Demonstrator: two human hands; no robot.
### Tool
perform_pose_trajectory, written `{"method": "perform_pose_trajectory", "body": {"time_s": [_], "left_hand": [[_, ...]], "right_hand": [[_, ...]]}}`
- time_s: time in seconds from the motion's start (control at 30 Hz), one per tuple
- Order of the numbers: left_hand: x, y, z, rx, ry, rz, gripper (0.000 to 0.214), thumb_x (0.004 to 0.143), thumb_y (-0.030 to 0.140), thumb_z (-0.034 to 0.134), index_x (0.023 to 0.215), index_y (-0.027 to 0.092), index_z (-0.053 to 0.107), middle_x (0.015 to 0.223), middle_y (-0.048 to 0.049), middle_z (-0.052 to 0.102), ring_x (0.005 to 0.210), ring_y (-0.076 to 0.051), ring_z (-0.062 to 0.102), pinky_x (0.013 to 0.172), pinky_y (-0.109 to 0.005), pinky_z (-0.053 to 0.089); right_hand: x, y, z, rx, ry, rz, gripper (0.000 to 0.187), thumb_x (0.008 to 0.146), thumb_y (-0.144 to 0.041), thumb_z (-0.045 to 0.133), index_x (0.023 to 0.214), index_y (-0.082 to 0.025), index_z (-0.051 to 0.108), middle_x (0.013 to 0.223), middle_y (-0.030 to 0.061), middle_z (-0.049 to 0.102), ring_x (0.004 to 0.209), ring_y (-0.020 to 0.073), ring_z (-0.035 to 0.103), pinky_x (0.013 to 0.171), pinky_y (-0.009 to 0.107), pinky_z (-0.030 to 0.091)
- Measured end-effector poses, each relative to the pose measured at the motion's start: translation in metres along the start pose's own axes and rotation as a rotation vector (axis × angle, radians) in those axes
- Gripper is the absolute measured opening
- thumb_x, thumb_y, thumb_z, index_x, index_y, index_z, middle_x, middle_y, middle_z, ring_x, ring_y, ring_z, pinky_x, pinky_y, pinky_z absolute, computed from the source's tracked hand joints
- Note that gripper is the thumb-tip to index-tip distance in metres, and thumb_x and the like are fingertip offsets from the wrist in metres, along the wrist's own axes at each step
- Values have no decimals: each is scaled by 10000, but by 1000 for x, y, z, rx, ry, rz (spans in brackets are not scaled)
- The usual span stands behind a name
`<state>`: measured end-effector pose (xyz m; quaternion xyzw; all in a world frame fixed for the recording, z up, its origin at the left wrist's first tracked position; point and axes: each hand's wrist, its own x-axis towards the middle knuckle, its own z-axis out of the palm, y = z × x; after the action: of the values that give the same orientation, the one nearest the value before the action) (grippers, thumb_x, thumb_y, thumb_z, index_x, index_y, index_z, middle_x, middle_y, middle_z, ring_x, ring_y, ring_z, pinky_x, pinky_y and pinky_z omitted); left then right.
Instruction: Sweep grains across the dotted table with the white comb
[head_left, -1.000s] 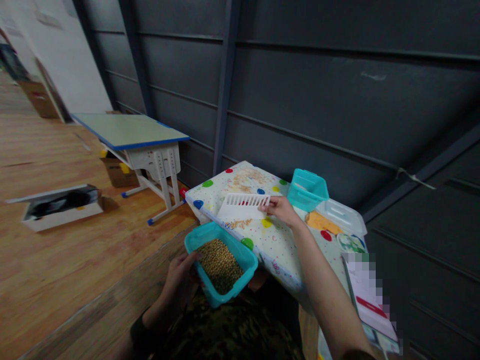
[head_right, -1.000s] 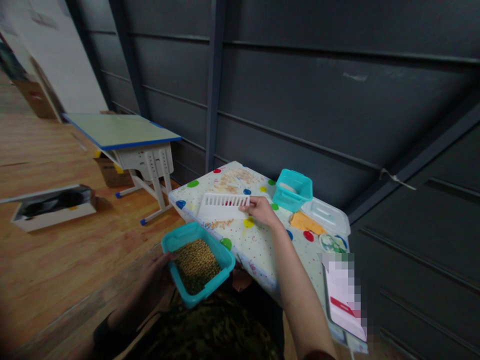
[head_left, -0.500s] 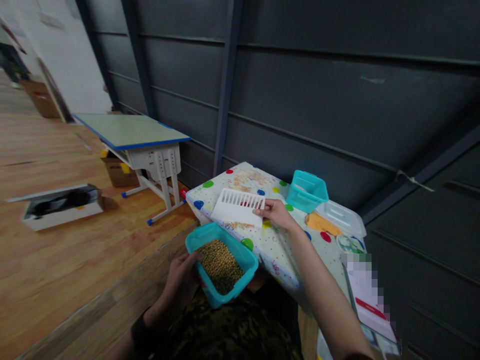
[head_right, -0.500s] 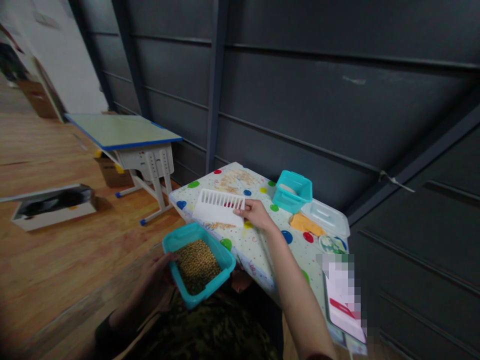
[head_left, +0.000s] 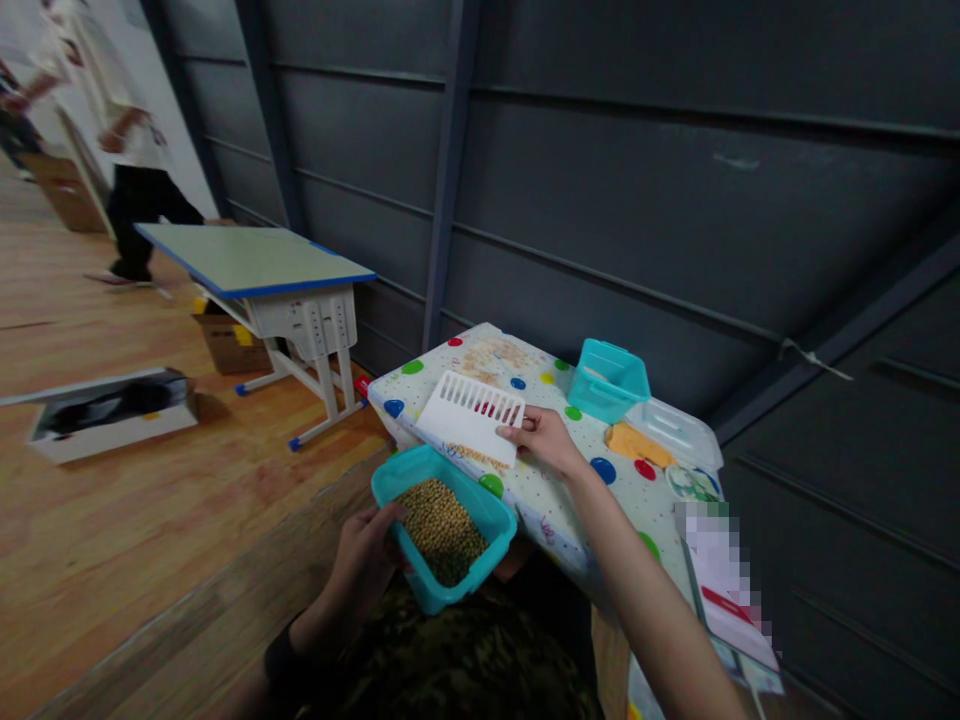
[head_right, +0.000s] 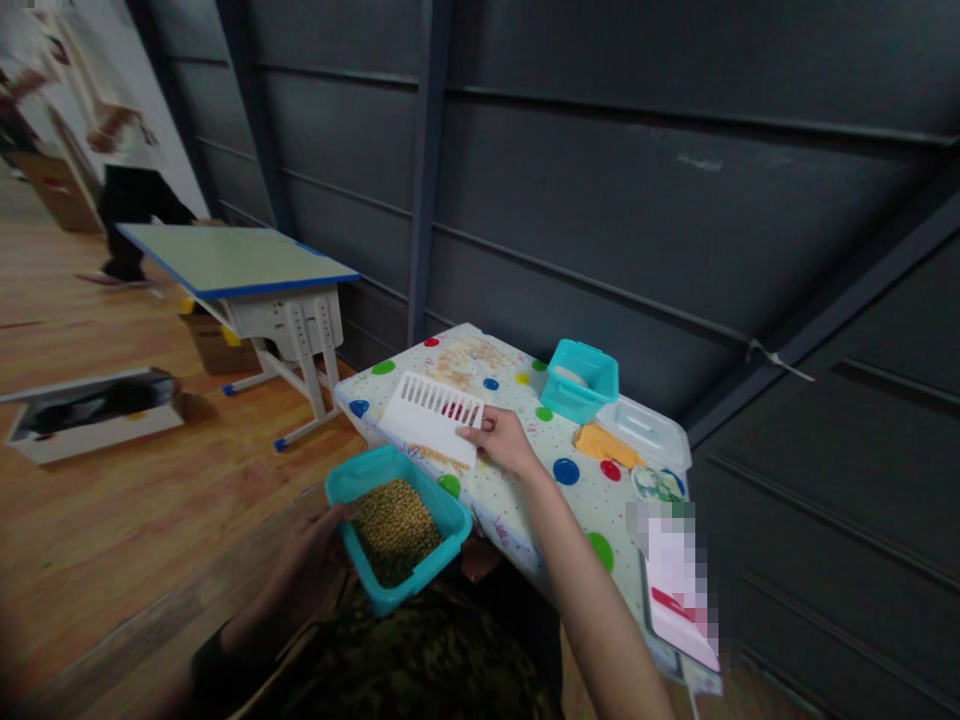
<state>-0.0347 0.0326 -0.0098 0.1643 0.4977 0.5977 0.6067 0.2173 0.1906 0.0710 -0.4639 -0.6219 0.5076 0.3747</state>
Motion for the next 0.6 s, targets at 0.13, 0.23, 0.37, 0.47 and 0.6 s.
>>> {"method": "perform_pose_trajectory", "body": {"time_s": [0.13,0.23,0.37,0.47,0.6], "left_hand": [[2,-6,0,8,22,-1,438,525,434,1009,560,212,633,422,37,541,352,-143,496,395,-285,418],[2,-9,1,31,0,-11,452,540,443,989,566,228,592,430,42,525,366,-145,495,377,-276,383],[1,-13,5,48,-2,2,404,536,446,963,605,230,628,445,34,538,374,-160,495,371,-297,403],[1,-15,4,50,3,12,380,569,432,949,592,234,625,446,27,546,378,-162,494,382,-309,422],[3,-15,2,35,-12,14,345,610,394,934,599,228,632,438,29,543,381,-161,496,412,-313,430]], "right_hand": [[-4,-8,-10,21,75,-5,479,577,-485,1025,902,-193,829,828,61,845,709,222,747,597,312,591],[-15,-5,-24,36,195,8,506,556,-494,1037,910,-198,831,857,81,862,721,253,773,575,328,606],[-40,12,-30,109,336,56,572,513,-511,1069,937,-204,840,854,103,867,722,305,795,554,374,630],[-56,24,-25,151,385,76,606,505,-504,1079,978,-199,853,864,111,869,709,310,791,542,386,634],[-63,30,-16,187,376,107,586,540,-486,1062,1010,-201,860,913,119,876,746,308,798,553,381,640]]}}
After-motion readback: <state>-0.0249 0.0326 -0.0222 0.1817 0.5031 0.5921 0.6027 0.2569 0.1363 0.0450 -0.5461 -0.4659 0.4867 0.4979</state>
